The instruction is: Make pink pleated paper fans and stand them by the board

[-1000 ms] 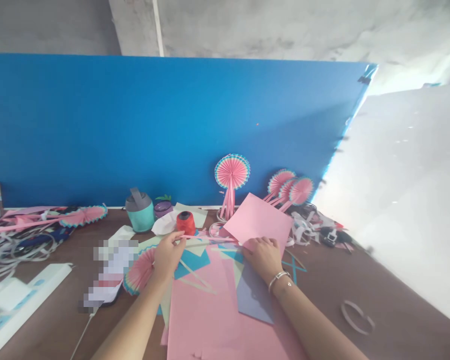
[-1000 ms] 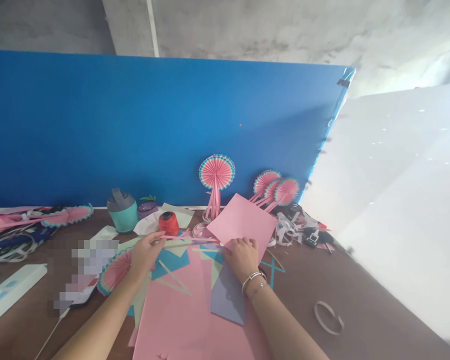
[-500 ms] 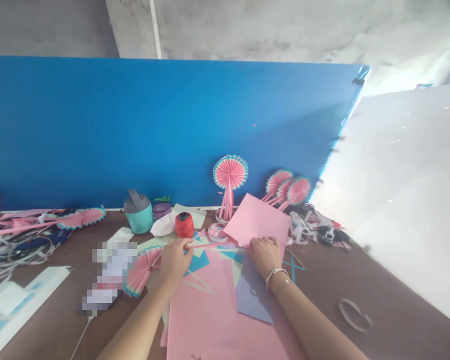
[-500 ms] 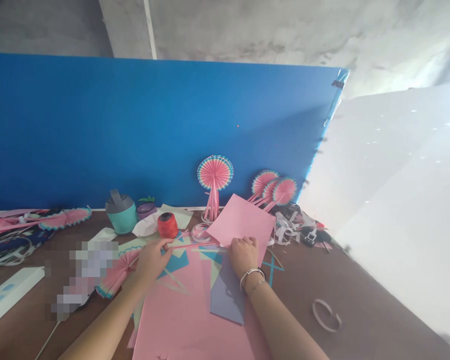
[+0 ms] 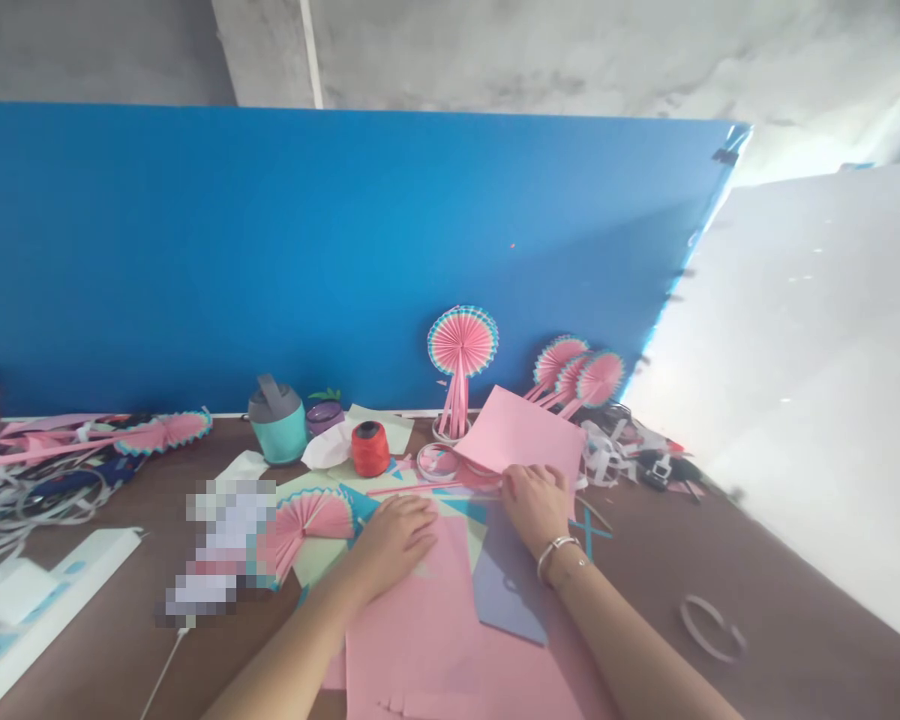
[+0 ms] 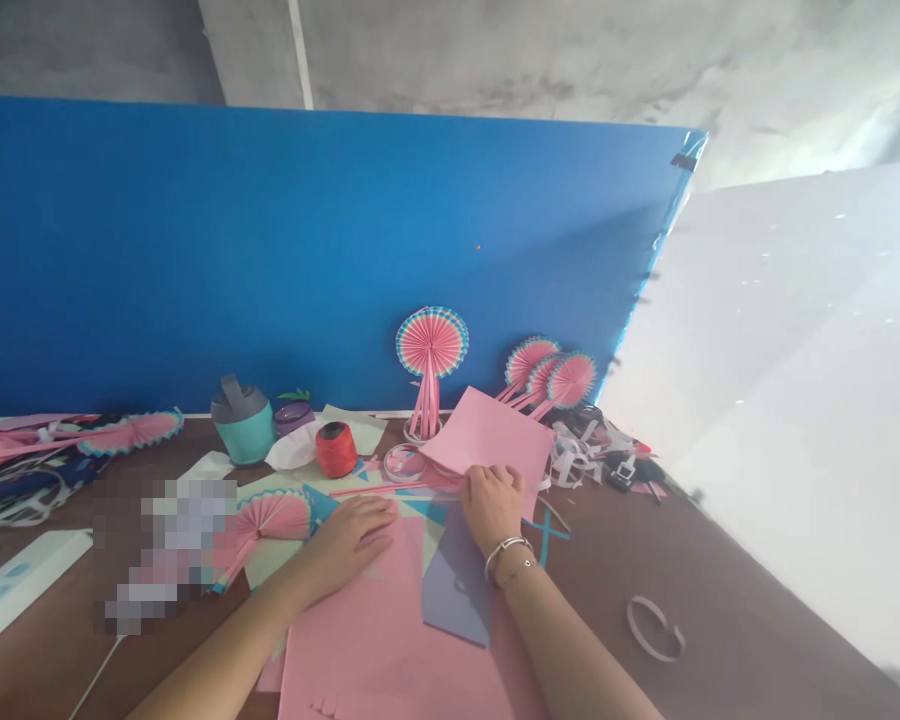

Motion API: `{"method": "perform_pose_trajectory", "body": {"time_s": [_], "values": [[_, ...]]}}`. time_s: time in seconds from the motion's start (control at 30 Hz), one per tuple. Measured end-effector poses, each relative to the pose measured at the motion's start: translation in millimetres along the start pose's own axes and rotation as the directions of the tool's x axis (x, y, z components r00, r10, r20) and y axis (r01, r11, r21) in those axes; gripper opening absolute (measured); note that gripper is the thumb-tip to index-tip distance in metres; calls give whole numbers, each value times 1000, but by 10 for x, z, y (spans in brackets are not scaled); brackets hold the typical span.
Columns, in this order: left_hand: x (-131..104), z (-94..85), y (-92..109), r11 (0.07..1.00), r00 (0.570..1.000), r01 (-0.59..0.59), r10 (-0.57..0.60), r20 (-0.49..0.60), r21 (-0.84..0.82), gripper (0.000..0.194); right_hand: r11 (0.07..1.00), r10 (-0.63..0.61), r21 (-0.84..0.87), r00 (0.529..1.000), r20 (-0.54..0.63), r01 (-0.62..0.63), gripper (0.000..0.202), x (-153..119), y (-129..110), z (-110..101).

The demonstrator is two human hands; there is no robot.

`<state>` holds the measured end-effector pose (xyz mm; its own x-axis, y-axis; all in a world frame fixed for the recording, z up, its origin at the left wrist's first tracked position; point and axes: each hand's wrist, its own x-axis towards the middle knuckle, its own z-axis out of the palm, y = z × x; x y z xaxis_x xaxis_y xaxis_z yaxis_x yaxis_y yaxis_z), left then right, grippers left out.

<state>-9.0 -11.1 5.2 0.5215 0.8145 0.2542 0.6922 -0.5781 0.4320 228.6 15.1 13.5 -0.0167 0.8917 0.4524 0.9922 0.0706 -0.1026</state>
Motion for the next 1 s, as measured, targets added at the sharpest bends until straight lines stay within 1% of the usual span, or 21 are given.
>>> {"method": "perform_pose_trajectory", "body": {"time_s": [0.03,0.07,0.1,0.13,0.17,0.23,0.27,0.3,0.33,0.37,0.43,0.47,0.5,0.53,0.57,0.63,0.7,0.8,0.87,0.9,1.0], "values": [[8,21,-29,1000,1000,13,-13,-19,8,31,998,-27,54,994,-103,33,21,-9,4,-27],[19,41,-58,999,997,34,-33,-64,15,34,990,-68,111,975,-212,93,20,-23,2,-55],[30,55,-84,998,989,61,-58,-139,20,38,972,-121,157,944,-307,175,18,-41,-7,-81],[39,60,-101,996,968,88,-81,-239,19,44,945,-187,184,909,-374,270,17,-62,-24,-103],[44,51,-109,994,932,106,-95,-351,14,51,911,-258,198,874,-413,362,16,-87,-49,-119],[37,-9,-91,995,842,97,-74,-534,15,62,837,-389,211,819,-422,506,15,-141,-121,-129],[27,-55,-66,997,817,67,-35,-576,34,66,801,-445,221,800,-402,557,15,-167,-163,-124],[14,-106,-33,997,816,29,15,-578,67,68,768,-495,234,784,-374,597,16,-193,-207,-114],[2,-158,5,994,839,-13,67,-540,104,67,738,-538,249,770,-343,627,16,-216,-250,-102],[-9,-206,45,989,878,-56,113,-465,134,64,713,-574,265,758,-312,649,17,-236,-289,-89],[-15,-276,122,979,956,-123,160,-245,159,44,683,-625,286,740,-248,672,18,-265,-347,-70],[-10,-296,154,977,979,-134,157,-132,163,30,680,-642,293,739,-205,672,18,-274,-363,-65],[-2,-306,181,977,990,-128,136,-38,168,20,686,-653,301,743,-149,663,17,-280,-369,-63],[9,-309,203,978,994,-110,106,30,176,16,701,-655,309,752,-81,643,15,-281,-365,-64],[21,-307,218,979,994,-86,72,79,184,18,722,-646,319,763,-5,614,12,-279,-352,-67],[37,-296,231,982,990,-31,5,138,189,21,774,-605,339,781,152,534,11,-264,-303,-75],[40,-284,223,984,983,14,-46,180,178,22,817,-556,366,779,289,447,14,-236,-241,-86],[20,-266,180,987,971,46,-81,226,156,21,843,-522,395,732,439,365,14,-183,-162,-100],[-6,-257,142,990,971,47,-76,229,132,17,843,-526,403,704,477,356,14,-159,-129,-103],[-21,-255,125,992,972,54,-78,220,114,15,844,-525,402,702,482,355,13,-155,-116,-102],[-76,-261,107,994,979,94,-101,179,49,11,833,-528,436,723,445,340,7,-188,-72,-91]]}}
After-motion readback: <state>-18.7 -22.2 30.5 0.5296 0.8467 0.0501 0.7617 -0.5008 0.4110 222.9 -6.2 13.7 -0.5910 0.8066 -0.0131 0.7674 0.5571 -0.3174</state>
